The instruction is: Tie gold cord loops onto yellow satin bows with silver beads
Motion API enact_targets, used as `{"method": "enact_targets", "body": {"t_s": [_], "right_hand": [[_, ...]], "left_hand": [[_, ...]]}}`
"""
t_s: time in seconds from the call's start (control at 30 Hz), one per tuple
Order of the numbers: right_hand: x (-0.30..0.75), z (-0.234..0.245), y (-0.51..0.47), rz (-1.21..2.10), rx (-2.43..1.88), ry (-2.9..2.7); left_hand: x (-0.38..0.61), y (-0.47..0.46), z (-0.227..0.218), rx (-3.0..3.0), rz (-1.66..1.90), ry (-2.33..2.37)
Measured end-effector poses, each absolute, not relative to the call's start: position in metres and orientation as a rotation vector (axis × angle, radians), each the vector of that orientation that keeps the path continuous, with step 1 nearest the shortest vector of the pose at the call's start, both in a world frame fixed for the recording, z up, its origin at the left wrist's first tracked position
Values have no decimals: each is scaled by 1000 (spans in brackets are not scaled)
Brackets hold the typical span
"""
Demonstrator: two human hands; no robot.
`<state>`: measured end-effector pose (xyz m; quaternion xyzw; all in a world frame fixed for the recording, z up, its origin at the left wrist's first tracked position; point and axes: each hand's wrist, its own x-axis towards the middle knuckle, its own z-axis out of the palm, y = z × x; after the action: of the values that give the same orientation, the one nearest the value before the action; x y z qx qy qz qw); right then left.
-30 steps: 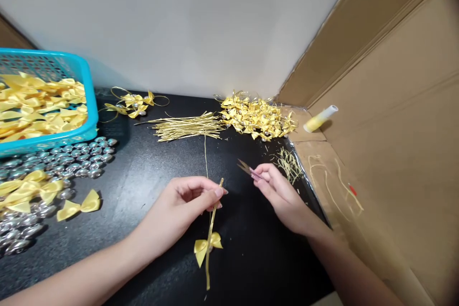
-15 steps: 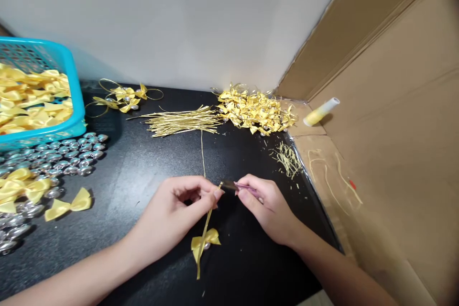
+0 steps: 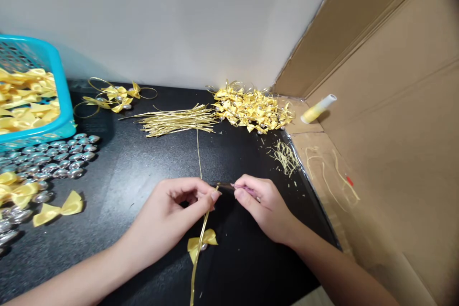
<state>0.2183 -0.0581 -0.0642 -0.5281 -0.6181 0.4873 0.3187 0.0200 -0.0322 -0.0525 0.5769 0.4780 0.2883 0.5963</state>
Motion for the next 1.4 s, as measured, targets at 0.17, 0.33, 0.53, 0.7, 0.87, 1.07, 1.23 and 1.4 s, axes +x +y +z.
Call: {"method": "enact_targets", "body": {"t_s": [0.17,0.33,0.53,0.7,0.87,1.07,1.23,1.4], "right_hand": [[219,-65,-58,1269,-1417,-1640],[222,-66,-57,1270,-1466,-1570],[225,-78,-58,1383,-1392,-1449],[220,-90,-62,1530,-1216,-1302],[209,-91,-64,1521,-1144,-1249],[204,-90,-64,1352,-1203,-1085],[206,-87,-65,1387,-1084,-1154],[206,-83,-66,1571,-1018,-1190]], "left_hand": [[20,-31,-52,1328,675,1117],[20,-32,-53,1300,672,1116],[19,-28,-59,1103,738,1123],[18,-19,-63,665,945,1109],[18,-19,-62,473,1020,1115],[18,-23,-67,619,965,1058],[23,-28,-68,1045,709,1017],[24,-37,-65,1347,586,999]]}}
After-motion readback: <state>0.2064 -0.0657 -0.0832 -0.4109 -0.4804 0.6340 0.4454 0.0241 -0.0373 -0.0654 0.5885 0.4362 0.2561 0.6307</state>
